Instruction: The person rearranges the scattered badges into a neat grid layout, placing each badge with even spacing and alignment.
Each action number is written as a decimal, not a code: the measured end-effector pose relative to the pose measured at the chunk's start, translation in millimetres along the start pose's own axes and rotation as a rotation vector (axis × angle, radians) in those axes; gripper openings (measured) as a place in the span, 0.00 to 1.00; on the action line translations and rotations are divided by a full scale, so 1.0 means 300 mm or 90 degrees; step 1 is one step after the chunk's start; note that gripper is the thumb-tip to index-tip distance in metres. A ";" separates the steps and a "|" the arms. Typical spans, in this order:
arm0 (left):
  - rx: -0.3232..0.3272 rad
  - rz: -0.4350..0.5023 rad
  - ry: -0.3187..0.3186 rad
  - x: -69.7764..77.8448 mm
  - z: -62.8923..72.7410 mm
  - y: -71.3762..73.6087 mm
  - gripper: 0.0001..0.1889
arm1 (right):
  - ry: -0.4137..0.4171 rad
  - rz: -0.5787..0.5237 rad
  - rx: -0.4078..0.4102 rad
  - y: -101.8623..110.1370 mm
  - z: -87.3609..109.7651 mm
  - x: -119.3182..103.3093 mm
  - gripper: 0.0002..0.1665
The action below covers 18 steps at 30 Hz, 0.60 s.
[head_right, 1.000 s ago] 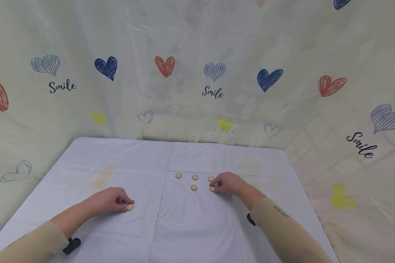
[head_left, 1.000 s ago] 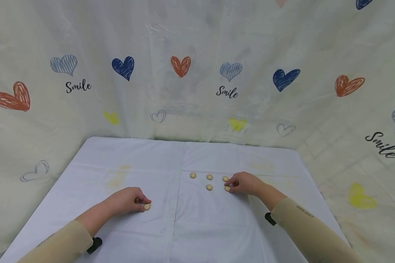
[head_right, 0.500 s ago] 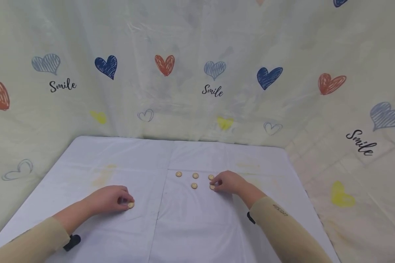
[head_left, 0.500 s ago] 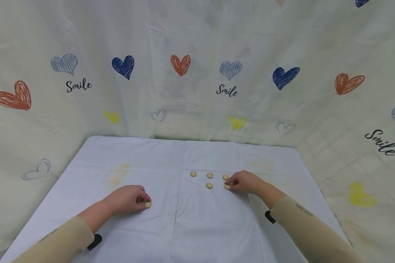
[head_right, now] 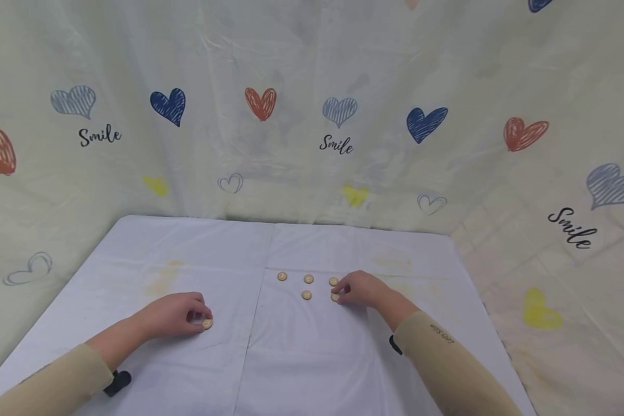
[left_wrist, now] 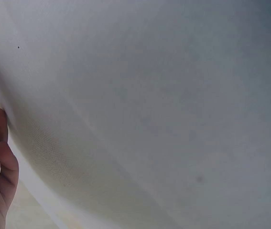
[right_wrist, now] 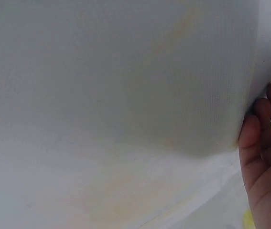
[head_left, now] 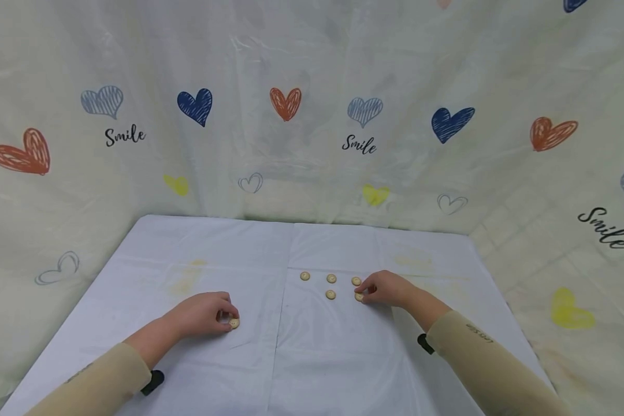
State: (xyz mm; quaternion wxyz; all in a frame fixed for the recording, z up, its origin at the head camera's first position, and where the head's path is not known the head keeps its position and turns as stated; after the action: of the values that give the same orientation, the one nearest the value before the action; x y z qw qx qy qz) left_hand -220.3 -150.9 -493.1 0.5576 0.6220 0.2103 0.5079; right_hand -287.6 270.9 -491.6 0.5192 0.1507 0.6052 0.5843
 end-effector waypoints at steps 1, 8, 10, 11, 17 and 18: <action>0.003 -0.001 -0.001 0.000 -0.002 -0.002 0.06 | -0.001 -0.003 0.000 -0.002 0.000 0.000 0.14; 0.025 -0.030 0.018 -0.012 -0.051 -0.025 0.05 | -0.020 -0.005 -0.002 -0.009 -0.008 -0.003 0.15; 0.022 -0.031 0.026 -0.006 -0.079 -0.029 0.04 | -0.022 -0.004 -0.003 -0.010 -0.009 -0.005 0.15; 0.020 -0.031 0.030 -0.001 -0.096 -0.030 0.04 | -0.028 -0.008 -0.004 -0.010 -0.009 -0.006 0.14; 0.003 -0.026 0.034 0.063 -0.212 -0.028 0.04 | -0.041 -0.011 -0.002 -0.004 0.002 -0.010 0.14; 0.001 -0.025 0.032 0.078 -0.230 -0.026 0.04 | -0.042 -0.011 0.000 -0.002 0.003 -0.010 0.14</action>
State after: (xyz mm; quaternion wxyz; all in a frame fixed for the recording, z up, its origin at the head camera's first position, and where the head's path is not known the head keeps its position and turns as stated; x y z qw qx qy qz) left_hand -268.6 -96.1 -500.3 0.5616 0.6051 0.2368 0.5123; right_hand -285.3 268.9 -490.5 0.5436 0.1647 0.5891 0.5748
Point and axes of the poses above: each hand's wrist, its own z-axis away from the middle knuckle, its own y-axis out of the back of the hand, x = y × z, the point moved 4 cm from there along -z, towards the middle knuckle, and after that the axes turned 10 degrees about y, right-handed, at the moved point
